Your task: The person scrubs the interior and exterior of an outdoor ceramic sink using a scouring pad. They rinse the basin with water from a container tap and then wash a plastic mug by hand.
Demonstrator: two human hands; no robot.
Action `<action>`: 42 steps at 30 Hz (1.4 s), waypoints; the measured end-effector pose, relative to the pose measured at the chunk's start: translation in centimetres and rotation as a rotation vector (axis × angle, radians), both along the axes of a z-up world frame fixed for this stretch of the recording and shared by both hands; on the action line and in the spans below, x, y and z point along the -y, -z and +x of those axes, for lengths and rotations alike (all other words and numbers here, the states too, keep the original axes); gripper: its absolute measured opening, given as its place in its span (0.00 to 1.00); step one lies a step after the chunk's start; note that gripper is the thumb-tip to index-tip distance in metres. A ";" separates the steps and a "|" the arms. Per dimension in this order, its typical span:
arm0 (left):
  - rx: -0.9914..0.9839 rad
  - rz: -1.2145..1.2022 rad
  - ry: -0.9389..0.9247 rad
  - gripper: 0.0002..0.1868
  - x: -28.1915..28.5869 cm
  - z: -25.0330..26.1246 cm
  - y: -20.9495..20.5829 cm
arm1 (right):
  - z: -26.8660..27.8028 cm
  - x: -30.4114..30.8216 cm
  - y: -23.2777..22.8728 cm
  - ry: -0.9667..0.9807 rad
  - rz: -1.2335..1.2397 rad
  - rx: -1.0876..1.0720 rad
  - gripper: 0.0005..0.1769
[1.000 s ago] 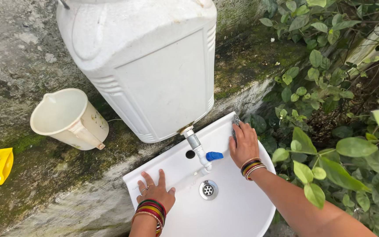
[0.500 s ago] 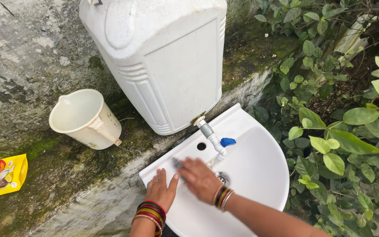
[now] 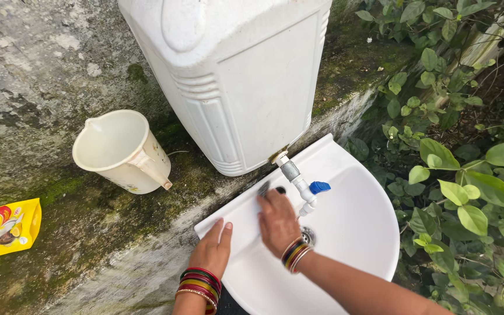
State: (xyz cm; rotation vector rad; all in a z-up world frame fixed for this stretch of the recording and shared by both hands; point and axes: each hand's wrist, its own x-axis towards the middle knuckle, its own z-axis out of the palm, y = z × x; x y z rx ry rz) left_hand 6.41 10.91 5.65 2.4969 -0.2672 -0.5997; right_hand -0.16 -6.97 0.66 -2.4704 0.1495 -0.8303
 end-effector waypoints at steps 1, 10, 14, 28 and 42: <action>0.064 0.038 -0.061 0.31 0.0 -0.1 -0.8 | -0.1 -2.1 -0.5 -0.048 -0.017 -0.053 0.25; 0.416 -0.110 -0.207 0.24 1.6 -1.1 -5.1 | -0.1 -7.9 -0.3 -0.731 -0.146 -0.307 0.22; 0.521 -0.200 -0.050 0.21 3.3 -0.9 -3.8 | -1.7 -2.0 1.2 -0.831 -0.234 -0.050 0.30; 0.329 -0.327 0.164 0.11 14.6 -4.9 4.2 | -2.7 8.3 4.0 0.562 1.470 -0.031 0.18; 0.099 -0.632 -0.339 0.28 16.9 -5.2 5.6 | -2.0 5.0 2.0 0.332 1.815 -0.256 0.21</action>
